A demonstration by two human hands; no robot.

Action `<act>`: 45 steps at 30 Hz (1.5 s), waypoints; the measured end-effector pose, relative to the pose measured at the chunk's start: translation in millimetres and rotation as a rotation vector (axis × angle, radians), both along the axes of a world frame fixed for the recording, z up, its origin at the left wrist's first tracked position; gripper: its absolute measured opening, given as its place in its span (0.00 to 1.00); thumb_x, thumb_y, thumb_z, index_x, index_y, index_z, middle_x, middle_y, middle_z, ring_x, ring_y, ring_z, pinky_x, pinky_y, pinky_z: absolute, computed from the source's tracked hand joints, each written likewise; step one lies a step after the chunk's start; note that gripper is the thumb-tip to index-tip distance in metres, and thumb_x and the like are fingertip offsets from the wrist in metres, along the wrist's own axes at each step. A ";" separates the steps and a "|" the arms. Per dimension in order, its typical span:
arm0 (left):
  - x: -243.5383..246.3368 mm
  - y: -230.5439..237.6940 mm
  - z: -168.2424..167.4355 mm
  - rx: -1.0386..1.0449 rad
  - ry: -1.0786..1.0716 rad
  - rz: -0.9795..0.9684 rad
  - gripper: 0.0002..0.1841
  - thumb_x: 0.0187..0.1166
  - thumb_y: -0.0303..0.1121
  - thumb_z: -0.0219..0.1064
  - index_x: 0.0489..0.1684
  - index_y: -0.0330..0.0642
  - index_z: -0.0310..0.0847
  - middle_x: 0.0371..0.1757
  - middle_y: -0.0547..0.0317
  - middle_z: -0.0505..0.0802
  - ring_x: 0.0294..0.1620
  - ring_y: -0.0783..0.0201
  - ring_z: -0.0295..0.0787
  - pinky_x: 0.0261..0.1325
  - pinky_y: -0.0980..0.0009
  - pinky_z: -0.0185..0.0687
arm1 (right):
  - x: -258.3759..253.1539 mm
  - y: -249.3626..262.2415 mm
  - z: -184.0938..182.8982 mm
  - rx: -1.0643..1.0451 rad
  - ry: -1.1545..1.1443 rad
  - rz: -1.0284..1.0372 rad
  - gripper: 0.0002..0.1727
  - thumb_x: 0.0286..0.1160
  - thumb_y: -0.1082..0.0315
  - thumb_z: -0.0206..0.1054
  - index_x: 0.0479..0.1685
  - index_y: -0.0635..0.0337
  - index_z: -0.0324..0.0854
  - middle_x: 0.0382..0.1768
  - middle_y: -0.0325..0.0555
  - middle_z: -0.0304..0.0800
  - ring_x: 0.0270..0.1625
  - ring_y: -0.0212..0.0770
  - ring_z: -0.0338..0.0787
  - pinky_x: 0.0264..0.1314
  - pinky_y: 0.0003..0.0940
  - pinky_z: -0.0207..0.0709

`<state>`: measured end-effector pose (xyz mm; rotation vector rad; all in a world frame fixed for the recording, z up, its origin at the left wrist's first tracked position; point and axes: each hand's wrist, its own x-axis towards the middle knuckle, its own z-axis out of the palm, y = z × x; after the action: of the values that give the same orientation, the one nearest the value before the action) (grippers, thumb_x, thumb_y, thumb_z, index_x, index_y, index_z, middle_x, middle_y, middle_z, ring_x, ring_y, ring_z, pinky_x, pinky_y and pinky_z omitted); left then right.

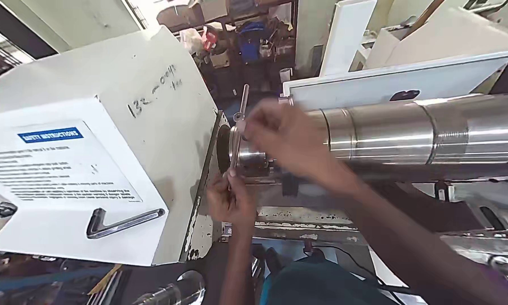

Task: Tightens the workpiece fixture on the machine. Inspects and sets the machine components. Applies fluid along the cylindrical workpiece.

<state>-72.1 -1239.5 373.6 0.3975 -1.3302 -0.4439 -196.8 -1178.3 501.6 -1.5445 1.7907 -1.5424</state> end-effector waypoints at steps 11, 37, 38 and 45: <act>50.3 47.8 -2.5 0.087 0.021 0.037 0.03 0.82 0.29 0.67 0.37 0.46 0.81 0.35 0.75 0.90 0.32 0.79 0.89 0.37 0.79 0.90 | 81.2 4.7 -39.4 0.207 -1.334 0.251 0.15 0.93 0.67 0.52 0.53 0.71 0.79 0.32 0.53 0.93 0.34 0.42 0.95 0.42 0.33 0.91; 14.0 -46.3 61.4 0.681 -0.378 -0.636 0.23 0.93 0.49 0.50 0.79 0.50 0.75 0.75 0.58 0.86 0.71 0.61 0.85 0.71 0.59 0.82 | 81.8 21.5 -39.9 0.294 -1.933 0.404 0.34 0.92 0.37 0.36 0.28 0.54 0.71 0.16 0.37 0.72 0.16 0.35 0.77 0.20 0.30 0.78; 7.2 -49.3 65.3 0.680 -0.389 -0.660 0.24 0.92 0.50 0.52 0.81 0.52 0.74 0.75 0.60 0.86 0.71 0.62 0.84 0.72 0.60 0.81 | 81.1 21.5 -39.4 0.317 -1.919 0.404 0.35 0.91 0.36 0.36 0.28 0.54 0.71 0.15 0.37 0.71 0.15 0.34 0.76 0.20 0.29 0.77; -59.3 -91.5 72.2 0.599 -0.360 -0.855 0.15 0.90 0.31 0.49 0.44 0.34 0.82 0.26 0.61 0.89 0.24 0.69 0.85 0.33 0.72 0.86 | 79.3 18.4 -35.5 0.373 -1.927 0.447 0.36 0.90 0.34 0.35 0.20 0.51 0.65 0.08 0.33 0.60 0.08 0.31 0.66 0.12 0.25 0.68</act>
<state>-131.4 -1331.1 445.8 0.3920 -1.6747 -1.5646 -117.5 -1159.9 466.0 0.1179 0.4109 -1.2925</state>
